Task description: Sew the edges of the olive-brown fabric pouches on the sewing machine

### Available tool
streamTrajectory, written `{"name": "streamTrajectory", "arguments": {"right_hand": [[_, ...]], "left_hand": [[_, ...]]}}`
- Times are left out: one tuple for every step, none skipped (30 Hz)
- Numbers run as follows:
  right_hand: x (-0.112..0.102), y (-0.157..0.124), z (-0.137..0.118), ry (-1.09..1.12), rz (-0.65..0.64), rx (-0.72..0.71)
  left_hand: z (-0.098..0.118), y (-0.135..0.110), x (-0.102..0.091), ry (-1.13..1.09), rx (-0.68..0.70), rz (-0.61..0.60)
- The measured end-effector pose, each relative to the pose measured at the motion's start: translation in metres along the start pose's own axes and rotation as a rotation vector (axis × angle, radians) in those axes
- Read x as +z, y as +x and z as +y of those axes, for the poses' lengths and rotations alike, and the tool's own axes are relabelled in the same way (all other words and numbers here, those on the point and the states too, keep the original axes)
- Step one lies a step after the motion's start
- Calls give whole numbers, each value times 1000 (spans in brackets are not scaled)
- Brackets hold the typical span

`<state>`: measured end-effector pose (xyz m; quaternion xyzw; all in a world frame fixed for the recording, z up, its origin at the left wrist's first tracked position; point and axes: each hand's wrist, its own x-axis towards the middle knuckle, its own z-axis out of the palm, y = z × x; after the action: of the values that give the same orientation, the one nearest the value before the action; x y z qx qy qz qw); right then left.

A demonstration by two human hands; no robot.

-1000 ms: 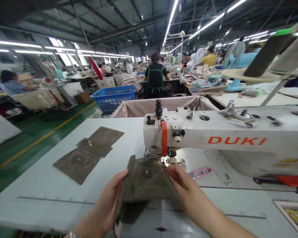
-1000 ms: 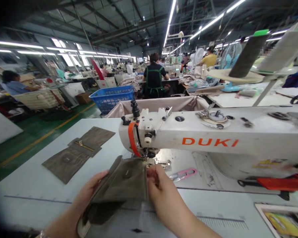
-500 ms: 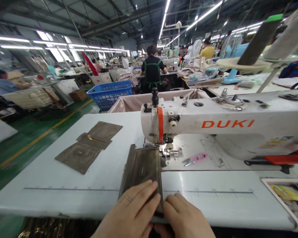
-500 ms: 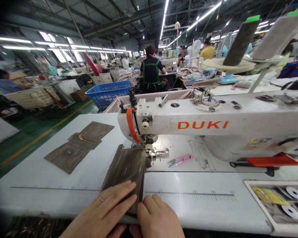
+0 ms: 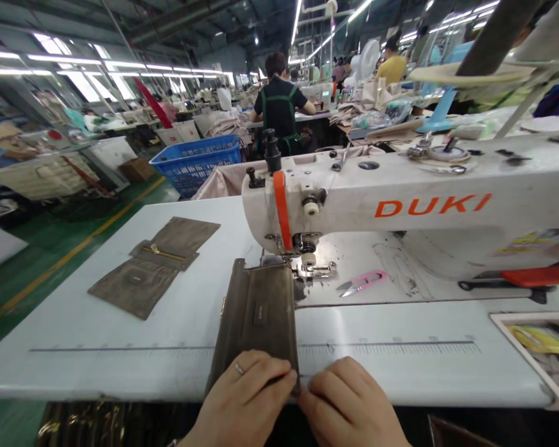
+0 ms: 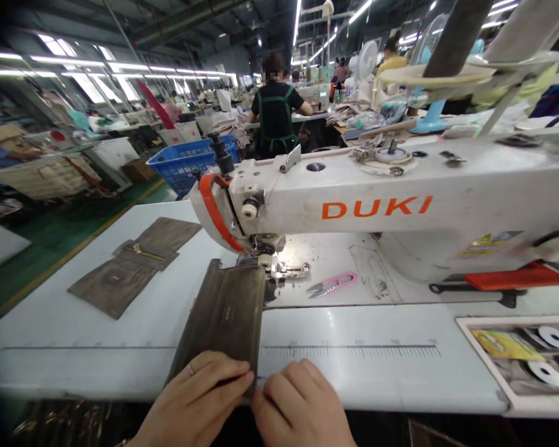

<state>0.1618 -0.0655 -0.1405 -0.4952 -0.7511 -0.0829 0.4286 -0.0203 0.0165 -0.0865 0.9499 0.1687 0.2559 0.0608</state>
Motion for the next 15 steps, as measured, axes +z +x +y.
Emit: {"name": "streamTrajectory", "arguments": {"right_hand": [[-3, 1, 0, 6, -20, -10], [-6, 3, -1, 9, -41, -15], [-8, 4, -1, 6, -58, -16], [-10, 6, -2, 0, -67, -16], [-11, 7, -3, -7, -71, -20], [-12, 7, -4, -13, -68, -23], [-12, 8, -5, -16, -59, -25], [-11, 8, -5, -15, -58, -27], [-11, 8, -6, -12, -58, -27], [-11, 8, -6, -12, -58, -28], [-11, 8, -6, -10, -55, -31], [-12, 7, -6, -4, -53, -35], [-13, 7, -6, 6, -51, -36], [-14, 7, -5, 13, -45, -31], [-15, 6, -4, 14, -36, -19]], "left_hand": [[1, 1, -1, -9, 2, 4], [2, 1, -2, -22, 3, 10], [2, 1, -3, -39, 0, 19], [2, 1, -3, -60, -6, 37], [3, 0, -3, -80, -11, 52], [3, -1, -3, -94, -21, 57], [3, -2, -3, -102, -32, 48], [3, -2, -3, -100, -45, 28], [3, -3, -3, -86, -48, 6], [3, -4, -2, -68, -41, -13], [3, -5, -1, -53, -27, -23], [2, -6, 0, -43, -12, -17], [2, -7, 1, -39, 6, -5], [1, -8, 2, -39, 24, 13], [1, -9, 3, -43, 31, 26]]}}
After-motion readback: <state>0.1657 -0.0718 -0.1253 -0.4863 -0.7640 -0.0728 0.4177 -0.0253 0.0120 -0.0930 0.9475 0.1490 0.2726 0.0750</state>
